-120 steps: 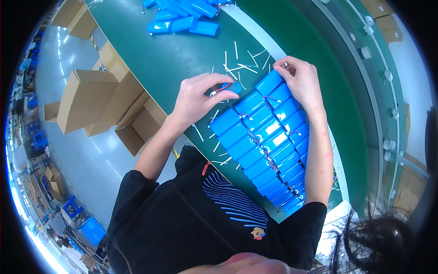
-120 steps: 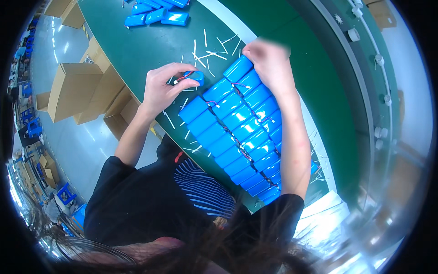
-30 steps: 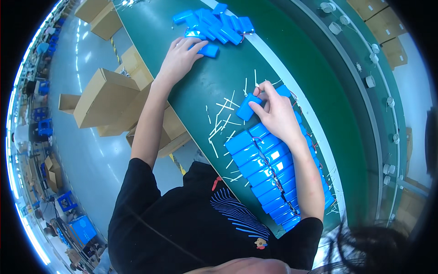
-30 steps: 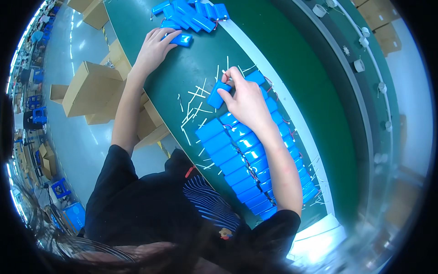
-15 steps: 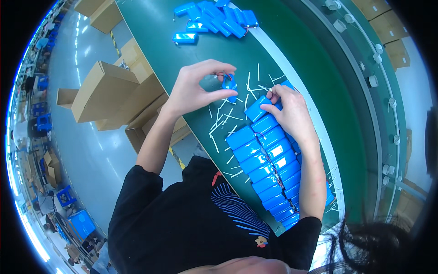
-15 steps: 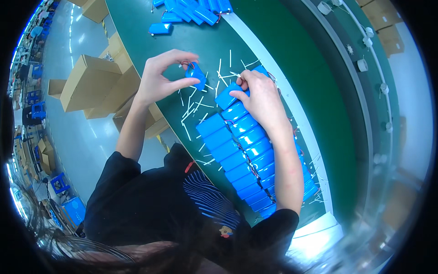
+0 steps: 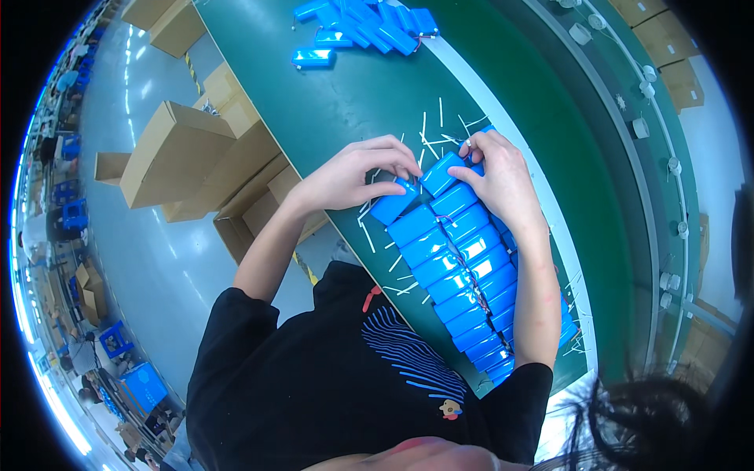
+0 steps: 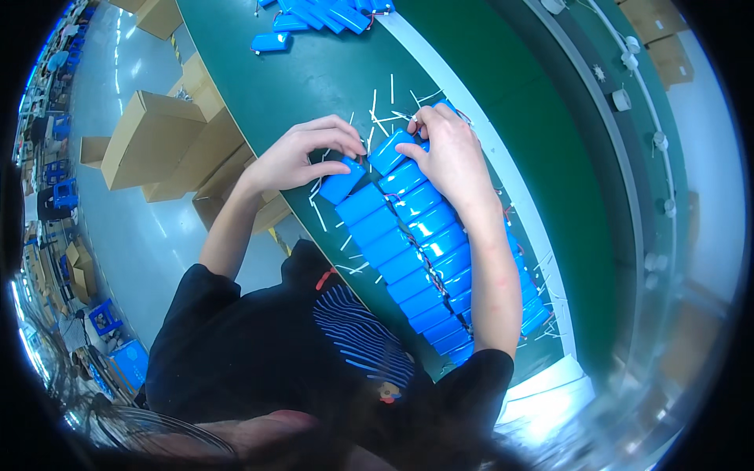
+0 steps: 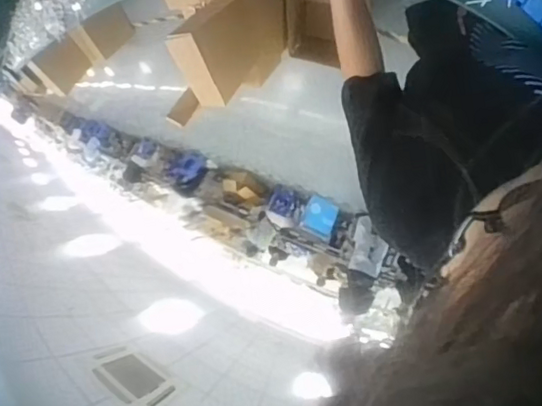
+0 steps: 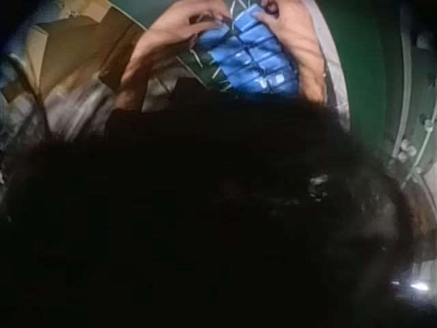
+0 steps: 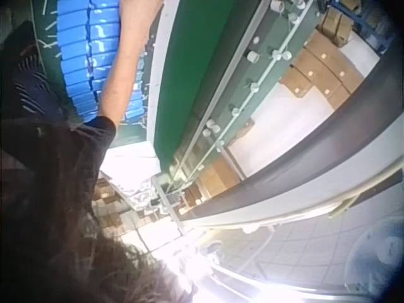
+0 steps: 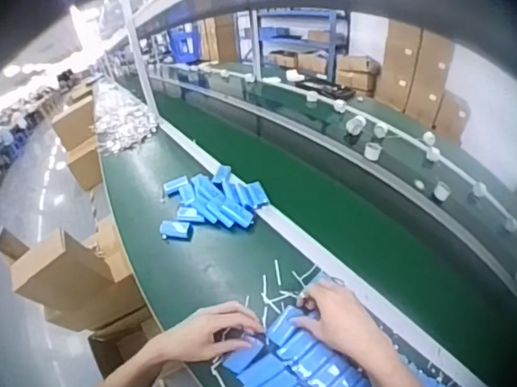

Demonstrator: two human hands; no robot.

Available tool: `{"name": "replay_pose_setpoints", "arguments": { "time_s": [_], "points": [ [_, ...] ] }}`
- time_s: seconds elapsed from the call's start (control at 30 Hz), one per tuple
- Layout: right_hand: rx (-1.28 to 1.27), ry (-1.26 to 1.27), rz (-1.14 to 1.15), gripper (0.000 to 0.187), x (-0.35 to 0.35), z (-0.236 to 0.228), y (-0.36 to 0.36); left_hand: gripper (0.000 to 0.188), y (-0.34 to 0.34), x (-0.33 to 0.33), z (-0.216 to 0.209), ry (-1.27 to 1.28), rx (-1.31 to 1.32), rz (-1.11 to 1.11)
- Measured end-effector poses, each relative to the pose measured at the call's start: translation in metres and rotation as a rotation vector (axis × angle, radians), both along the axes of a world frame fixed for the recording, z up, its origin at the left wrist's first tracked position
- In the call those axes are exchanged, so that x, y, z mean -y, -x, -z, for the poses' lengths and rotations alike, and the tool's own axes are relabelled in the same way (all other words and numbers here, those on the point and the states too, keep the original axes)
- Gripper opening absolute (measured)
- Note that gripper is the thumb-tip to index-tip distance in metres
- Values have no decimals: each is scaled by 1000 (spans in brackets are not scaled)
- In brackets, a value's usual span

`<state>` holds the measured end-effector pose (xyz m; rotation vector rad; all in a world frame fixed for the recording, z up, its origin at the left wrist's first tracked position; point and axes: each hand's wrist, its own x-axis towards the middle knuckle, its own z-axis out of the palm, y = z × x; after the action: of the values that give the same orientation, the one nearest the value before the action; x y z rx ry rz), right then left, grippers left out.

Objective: Unpack blue battery packs from cardboard boxes and arrange them on a conveyor belt.

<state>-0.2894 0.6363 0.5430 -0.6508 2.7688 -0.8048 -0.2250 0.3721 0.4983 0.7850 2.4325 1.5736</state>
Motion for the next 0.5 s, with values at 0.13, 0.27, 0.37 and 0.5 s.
{"name": "replay_pose_setpoints", "arguments": {
  "time_s": [0.13, 0.27, 0.37, 0.5],
  "points": [
    [10, -2, 3, 24, -1, 0, 0, 20, -2, -8, 6, -38, 55, -51],
    [-12, 47, -5, 21, -1, 6, 1, 20, -7, -9, 13, -124, 5, -61],
    [-41, 63, -41, 22, -4, 9, 1, 23, -6, -13, 18, -115, -53, 65],
    [-32, 51, -57, 25, -6, 7, 3, 27, 7, -14, 3, -21, -201, 73]
  ]
}}
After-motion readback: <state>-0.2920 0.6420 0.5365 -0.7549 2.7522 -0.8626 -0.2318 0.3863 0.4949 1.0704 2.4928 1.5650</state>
